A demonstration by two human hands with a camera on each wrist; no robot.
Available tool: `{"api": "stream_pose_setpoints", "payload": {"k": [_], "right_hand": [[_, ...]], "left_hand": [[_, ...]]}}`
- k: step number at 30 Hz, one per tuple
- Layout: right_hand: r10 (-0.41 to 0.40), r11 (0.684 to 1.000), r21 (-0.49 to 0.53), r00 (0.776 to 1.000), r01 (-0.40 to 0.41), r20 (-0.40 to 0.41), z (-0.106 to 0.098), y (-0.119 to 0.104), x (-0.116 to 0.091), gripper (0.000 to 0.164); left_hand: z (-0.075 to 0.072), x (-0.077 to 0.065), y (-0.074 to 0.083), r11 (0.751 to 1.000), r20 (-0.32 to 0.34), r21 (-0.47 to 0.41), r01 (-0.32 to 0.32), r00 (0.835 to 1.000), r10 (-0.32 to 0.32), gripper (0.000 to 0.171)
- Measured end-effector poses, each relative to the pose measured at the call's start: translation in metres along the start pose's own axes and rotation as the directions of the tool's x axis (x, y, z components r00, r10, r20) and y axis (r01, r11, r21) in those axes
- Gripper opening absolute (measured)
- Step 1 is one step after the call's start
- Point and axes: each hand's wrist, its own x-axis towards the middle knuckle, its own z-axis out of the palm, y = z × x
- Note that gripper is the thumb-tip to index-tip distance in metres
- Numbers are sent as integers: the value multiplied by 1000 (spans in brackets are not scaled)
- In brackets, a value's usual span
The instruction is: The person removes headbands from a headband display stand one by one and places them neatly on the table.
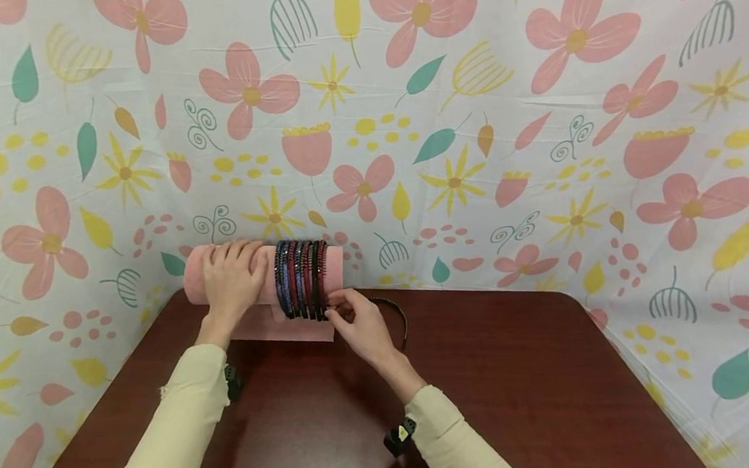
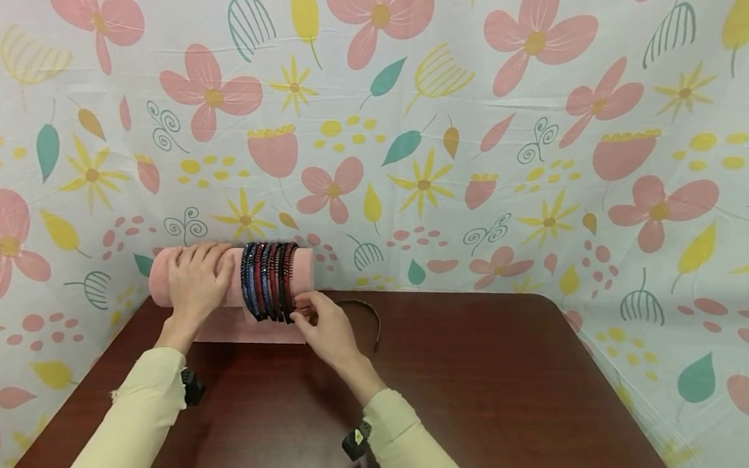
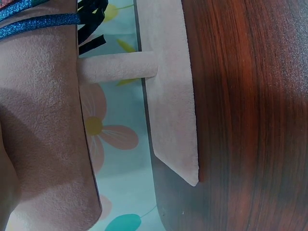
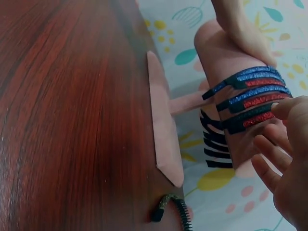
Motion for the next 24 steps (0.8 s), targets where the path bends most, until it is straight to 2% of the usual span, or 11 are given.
{"api": "stream_pose_setpoints", "payload": {"k": [9,24], "right_hand": [[39,999,-14,999,-39,15,8,-5,1,26],[91,996,-13,993,-92,-69,17,-7,6,27]], "left_hand": [[-1,-1,0,1000,-1,-4,1,1000,-1,39],[1,0,-1,1000,-7,4,-1,1000,1,38]]}}
